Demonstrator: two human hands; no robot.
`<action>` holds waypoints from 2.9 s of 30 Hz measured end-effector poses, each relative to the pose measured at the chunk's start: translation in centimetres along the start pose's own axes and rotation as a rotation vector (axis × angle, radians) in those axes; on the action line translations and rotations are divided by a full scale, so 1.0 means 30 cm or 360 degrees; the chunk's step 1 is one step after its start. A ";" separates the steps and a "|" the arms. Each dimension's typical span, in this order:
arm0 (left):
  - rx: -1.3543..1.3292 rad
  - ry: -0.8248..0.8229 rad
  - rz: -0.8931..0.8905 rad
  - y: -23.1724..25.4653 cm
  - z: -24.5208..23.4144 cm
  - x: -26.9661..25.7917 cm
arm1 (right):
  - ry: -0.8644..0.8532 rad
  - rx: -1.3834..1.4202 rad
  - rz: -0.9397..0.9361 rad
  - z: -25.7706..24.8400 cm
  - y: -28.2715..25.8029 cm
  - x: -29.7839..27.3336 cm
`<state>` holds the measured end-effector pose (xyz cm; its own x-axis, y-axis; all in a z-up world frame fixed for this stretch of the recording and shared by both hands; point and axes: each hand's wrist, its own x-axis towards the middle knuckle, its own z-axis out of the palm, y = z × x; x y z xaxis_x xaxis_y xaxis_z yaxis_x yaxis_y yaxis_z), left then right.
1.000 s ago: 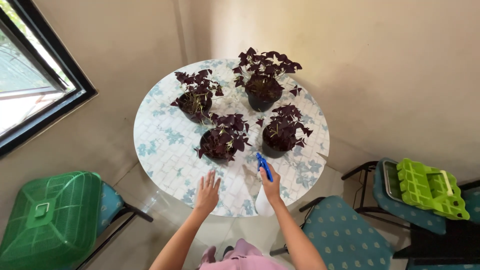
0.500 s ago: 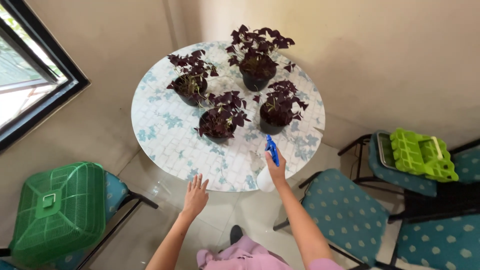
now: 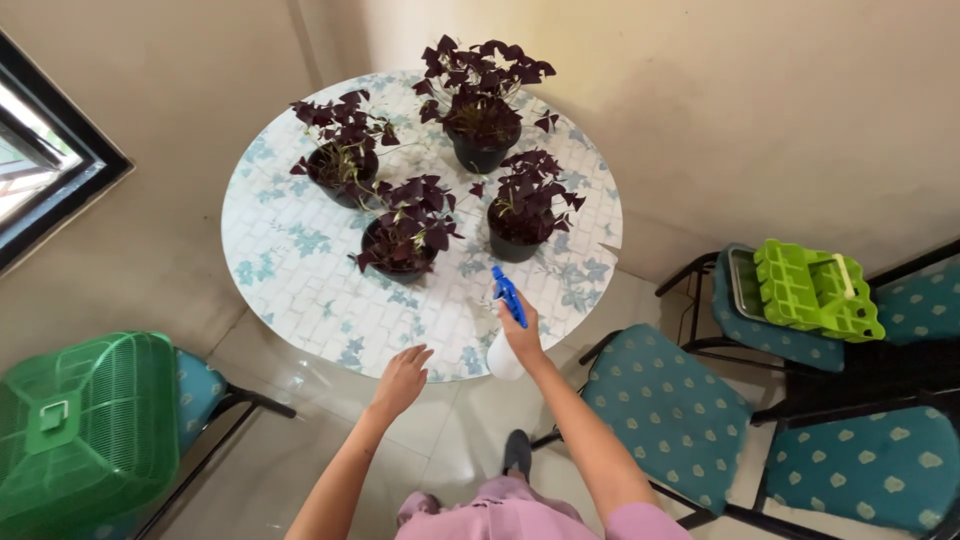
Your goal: The person uses a spray bottle to mist the leaves and soil of several potted plants arranged on a round table. They move from one pot to the next, spraying each plant in turn while occasionally adjusting the pots with their other hand.
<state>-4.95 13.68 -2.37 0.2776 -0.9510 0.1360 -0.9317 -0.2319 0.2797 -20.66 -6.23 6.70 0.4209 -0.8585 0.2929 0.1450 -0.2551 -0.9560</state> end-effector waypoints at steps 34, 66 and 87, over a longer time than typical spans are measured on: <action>0.0841 0.0615 0.0709 0.273 0.152 1.125 | -0.1078 -0.0848 0.0078 -0.591 0.145 0.606; 0.0932 0.0436 0.0872 0.138 0.120 1.114 | -0.0739 -0.1351 0.0326 -0.422 0.184 0.680; 0.0909 0.0503 0.0915 0.159 0.073 1.121 | -0.0801 -0.1141 0.0421 -0.428 0.197 0.670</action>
<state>-0.58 -19.86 1.47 -0.2991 -0.8704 0.3910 -0.8989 0.1196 -0.4214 -22.83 -30.70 6.72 0.7261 -0.6761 -0.1251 -0.5319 -0.4371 -0.7253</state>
